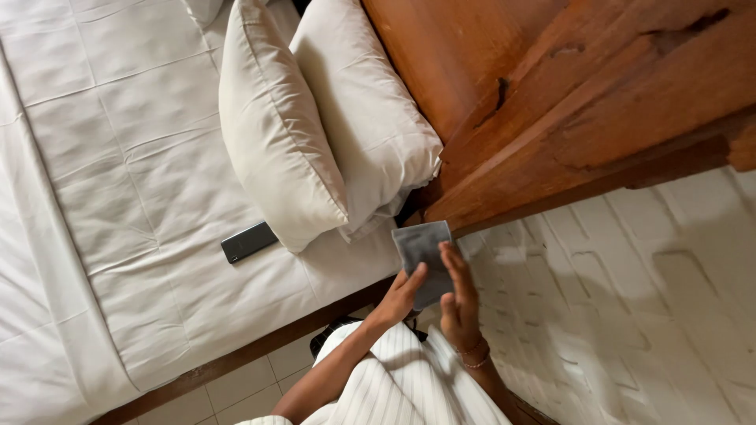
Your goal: The person wipes the wooden bed frame with a gray cloth. They clean the vertical posts and horizontal rails, moving around the bed to reach different sections. A smartphone is visible on the bed during the task.
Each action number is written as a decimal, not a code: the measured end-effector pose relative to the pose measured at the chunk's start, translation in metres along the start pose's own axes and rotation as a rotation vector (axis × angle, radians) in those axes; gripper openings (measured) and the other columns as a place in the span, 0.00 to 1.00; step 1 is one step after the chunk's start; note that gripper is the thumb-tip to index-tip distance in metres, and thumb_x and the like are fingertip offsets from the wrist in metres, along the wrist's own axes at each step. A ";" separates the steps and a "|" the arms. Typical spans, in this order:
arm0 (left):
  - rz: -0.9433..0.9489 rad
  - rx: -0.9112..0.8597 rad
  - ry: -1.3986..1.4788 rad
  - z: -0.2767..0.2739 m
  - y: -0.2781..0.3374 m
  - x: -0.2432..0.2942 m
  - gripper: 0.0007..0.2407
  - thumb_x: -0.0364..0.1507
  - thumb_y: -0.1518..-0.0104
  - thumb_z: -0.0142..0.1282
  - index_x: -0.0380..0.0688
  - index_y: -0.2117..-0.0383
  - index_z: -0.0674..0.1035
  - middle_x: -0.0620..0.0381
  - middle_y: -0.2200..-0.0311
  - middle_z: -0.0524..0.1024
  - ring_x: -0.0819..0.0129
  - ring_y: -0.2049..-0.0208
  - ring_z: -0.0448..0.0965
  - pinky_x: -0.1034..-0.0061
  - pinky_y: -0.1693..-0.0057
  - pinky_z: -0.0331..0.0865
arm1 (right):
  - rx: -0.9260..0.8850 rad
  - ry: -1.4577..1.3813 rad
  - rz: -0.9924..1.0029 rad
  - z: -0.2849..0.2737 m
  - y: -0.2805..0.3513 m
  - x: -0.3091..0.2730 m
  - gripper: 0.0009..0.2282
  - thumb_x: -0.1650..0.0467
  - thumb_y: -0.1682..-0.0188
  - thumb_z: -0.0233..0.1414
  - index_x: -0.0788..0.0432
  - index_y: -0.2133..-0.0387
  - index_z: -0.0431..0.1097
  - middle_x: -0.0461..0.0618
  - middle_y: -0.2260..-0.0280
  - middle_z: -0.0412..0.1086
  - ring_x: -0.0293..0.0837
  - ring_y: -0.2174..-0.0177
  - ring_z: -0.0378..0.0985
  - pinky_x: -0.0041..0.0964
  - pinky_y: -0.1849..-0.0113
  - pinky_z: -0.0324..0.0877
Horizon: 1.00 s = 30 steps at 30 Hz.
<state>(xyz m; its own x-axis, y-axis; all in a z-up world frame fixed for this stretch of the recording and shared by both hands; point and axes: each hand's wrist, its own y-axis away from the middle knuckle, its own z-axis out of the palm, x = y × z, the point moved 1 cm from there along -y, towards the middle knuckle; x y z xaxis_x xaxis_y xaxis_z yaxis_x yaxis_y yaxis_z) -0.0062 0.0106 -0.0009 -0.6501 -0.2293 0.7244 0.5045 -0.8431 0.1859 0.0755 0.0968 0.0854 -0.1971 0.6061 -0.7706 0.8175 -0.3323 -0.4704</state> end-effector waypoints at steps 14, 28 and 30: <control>0.575 0.094 -0.307 0.052 -0.065 0.130 0.22 0.37 0.31 0.42 0.42 0.33 0.61 0.49 0.40 0.67 0.63 0.41 0.66 0.68 0.36 0.60 | 0.598 0.112 0.186 -0.005 0.012 0.023 0.12 0.68 0.37 0.40 0.66 0.51 0.65 0.59 0.56 0.71 0.50 0.56 0.75 0.43 0.51 0.72; 1.118 -0.498 -0.675 0.100 -0.108 0.191 0.28 0.50 0.25 0.27 0.57 0.23 0.43 0.55 0.22 0.40 0.56 0.18 0.43 0.54 0.15 0.49 | 0.858 0.202 0.354 0.009 -0.040 0.000 0.19 0.81 0.48 0.36 0.60 0.43 0.49 0.61 0.63 0.67 0.50 0.65 0.70 0.43 0.57 0.68; 0.990 -0.398 -0.679 0.088 -0.103 0.180 0.24 0.44 0.22 0.29 0.52 0.24 0.44 0.53 0.23 0.39 0.55 0.19 0.39 0.52 0.16 0.43 | 0.850 0.213 0.354 0.011 -0.046 0.007 0.21 0.83 0.53 0.34 0.61 0.44 0.51 0.60 0.65 0.68 0.47 0.65 0.71 0.38 0.59 0.68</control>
<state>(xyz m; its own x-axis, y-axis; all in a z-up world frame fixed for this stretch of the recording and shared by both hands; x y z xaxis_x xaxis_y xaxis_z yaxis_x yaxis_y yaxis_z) -0.1252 0.0991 0.1691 0.3878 -0.6487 0.6548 0.3247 -0.5687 -0.7557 0.0307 0.1085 0.0969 0.1593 0.4603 -0.8734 0.1255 -0.8869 -0.4445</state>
